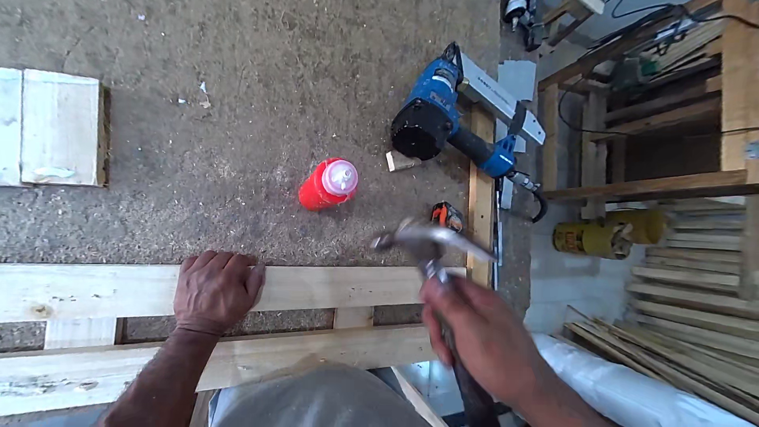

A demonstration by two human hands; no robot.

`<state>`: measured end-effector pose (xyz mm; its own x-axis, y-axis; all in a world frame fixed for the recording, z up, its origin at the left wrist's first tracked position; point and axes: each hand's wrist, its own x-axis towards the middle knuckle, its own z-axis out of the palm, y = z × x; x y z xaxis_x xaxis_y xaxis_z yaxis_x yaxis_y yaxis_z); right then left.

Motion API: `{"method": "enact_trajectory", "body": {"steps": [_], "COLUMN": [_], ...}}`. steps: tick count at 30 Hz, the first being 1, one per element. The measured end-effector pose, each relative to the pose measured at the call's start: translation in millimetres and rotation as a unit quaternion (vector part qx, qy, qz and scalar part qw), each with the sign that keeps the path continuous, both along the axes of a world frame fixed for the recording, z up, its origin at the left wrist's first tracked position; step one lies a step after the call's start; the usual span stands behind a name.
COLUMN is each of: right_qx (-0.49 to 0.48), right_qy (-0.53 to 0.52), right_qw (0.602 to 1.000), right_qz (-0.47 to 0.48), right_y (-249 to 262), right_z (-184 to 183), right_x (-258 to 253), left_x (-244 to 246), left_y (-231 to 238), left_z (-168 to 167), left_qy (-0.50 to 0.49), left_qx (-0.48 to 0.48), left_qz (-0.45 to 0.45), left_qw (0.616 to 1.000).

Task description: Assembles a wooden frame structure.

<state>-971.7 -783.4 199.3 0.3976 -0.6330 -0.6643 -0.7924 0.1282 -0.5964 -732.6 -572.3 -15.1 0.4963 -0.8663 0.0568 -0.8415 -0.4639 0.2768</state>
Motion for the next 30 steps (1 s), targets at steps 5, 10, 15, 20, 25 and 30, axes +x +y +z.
{"method": "enact_trajectory", "body": {"steps": [5,10,15,20,25,30], "right_qx": [0.095,0.105,-0.072,0.195,-0.195,0.147], "right_qy": [0.129,0.132,-0.010,0.232,-0.185,0.182], "right_qw": [0.984,0.983,0.997,0.940,0.963,0.969], "right_qz": [0.081,0.075,0.020,0.157,-0.028,0.081], "right_y": [12,-7,26,21,32,50], "right_z": [-45,1,-35,-9,-2,-49], "right_x": [-25,-2,-15,-35,-6,-38], "left_x": [1,0,1,1,-1,-1], "left_y": [1,1,2,2,3,4], "left_z": [0,-1,-1,-2,-2,-1], "left_qy": [-0.003,0.000,0.002,-0.006,0.009,0.004], "left_qx": [-0.013,-0.012,-0.013,-0.023,-0.013,-0.016], "left_qz": [-0.005,0.001,-0.003,0.003,0.005,0.003], "left_qw": [1.000,1.000,1.000,1.000,1.000,1.000]}}
